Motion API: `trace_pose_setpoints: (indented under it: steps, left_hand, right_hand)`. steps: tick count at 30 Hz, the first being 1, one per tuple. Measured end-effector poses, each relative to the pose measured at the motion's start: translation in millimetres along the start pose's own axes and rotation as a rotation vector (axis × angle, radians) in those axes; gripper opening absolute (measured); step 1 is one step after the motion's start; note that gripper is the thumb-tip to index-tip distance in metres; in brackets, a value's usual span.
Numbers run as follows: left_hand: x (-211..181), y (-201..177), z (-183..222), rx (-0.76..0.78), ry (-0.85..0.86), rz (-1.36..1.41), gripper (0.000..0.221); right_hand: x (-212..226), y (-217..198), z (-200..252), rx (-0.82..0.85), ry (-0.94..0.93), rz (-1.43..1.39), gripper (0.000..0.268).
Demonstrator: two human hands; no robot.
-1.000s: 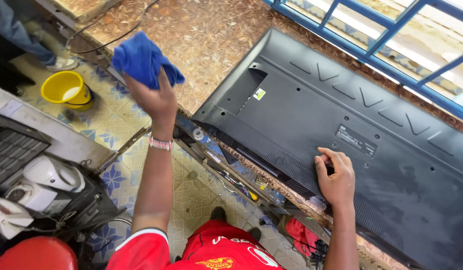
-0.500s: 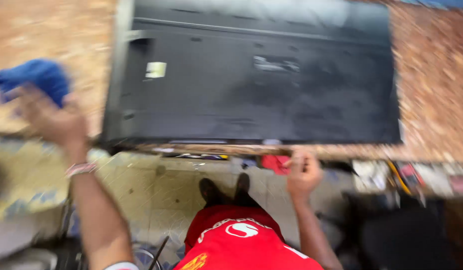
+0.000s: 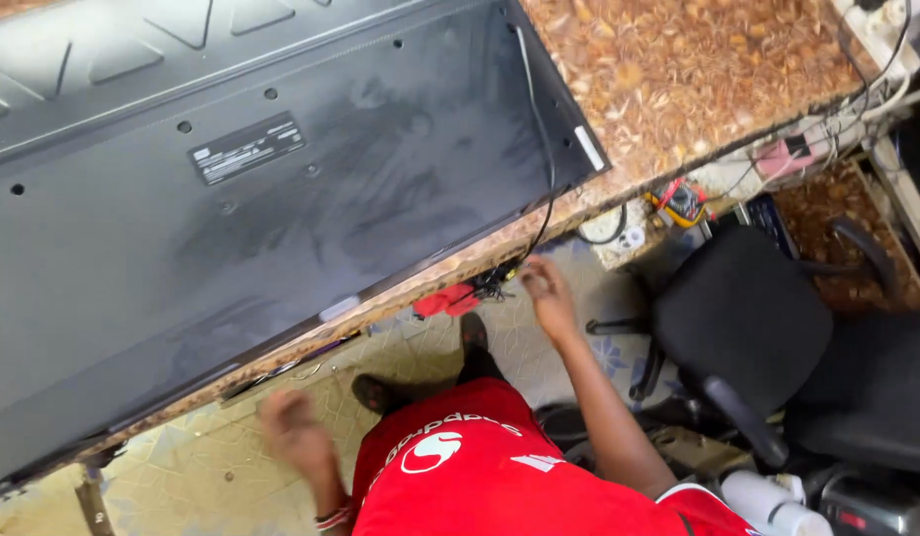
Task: Cleaning the back panel of a television using a cloth and managing the power cable.
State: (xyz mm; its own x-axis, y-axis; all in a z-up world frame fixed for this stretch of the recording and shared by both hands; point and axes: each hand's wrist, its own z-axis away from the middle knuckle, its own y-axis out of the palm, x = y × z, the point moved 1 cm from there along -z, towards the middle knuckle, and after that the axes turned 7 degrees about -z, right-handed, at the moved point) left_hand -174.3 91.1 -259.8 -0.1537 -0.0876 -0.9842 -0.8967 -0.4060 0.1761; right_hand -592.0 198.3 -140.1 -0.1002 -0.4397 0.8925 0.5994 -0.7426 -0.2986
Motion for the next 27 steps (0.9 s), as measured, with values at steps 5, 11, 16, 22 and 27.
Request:
trace_pose_setpoints:
  steps: [5, 11, 16, 22, 27]
  left_hand:
    - [-139.3, 187.7, 93.9, 1.395, -0.071, -0.724, 0.040]
    - [-188.8, 291.9, 125.4, 1.185, 0.289, -0.415, 0.020]
    - [-216.8, 302.9, 136.1, 1.026, 0.256, -0.464, 0.027]
    - [-243.8, 319.3, 101.5, 1.059, 0.455, -0.674, 0.027]
    - [-256.7, 388.2, 66.4, 1.237, 0.692, -0.705, 0.033]
  right_hand:
    - [-0.7, 1.9, -25.6, 0.795, -0.190, -0.151, 0.020]
    - [107.4, -47.4, -2.2, 1.027, -0.219, 0.012, 0.044]
    - [68.7, -104.0, -55.8, 1.079, -0.250, -0.292, 0.050]
    - [153.9, -164.4, -94.1, 0.861, -0.251, -0.747, 0.044]
    - [216.2, -159.3, -69.9, 0.262, -0.589, -0.198, 0.063]
